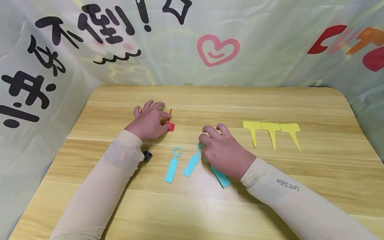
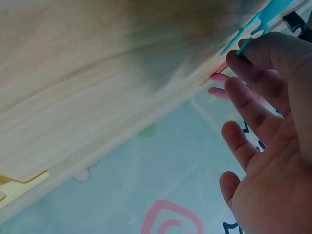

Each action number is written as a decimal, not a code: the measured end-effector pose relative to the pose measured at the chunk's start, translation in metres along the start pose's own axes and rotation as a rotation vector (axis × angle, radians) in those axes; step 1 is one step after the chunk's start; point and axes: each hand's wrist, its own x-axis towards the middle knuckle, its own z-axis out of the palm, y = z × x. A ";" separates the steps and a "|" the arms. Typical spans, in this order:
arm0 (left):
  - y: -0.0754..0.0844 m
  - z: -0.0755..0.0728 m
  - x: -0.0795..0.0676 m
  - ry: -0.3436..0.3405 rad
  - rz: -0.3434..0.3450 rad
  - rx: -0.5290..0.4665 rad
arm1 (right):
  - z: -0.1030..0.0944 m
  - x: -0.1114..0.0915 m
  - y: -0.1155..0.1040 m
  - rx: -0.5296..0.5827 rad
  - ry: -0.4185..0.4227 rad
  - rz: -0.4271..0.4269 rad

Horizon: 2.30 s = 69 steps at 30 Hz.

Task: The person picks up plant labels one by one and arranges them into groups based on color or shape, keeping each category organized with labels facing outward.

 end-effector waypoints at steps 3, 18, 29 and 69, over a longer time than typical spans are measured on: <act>-0.001 0.001 0.000 0.000 -0.005 -0.002 | -0.002 0.002 0.002 0.001 0.009 0.024; -0.001 0.001 -0.001 0.005 -0.006 -0.009 | 0.000 0.016 0.009 0.017 0.018 0.119; -0.001 0.001 0.001 0.005 0.000 -0.003 | 0.002 0.035 0.015 0.057 0.002 0.192; -0.001 0.000 0.000 0.011 -0.003 -0.027 | 0.023 0.096 0.056 0.081 -0.116 0.436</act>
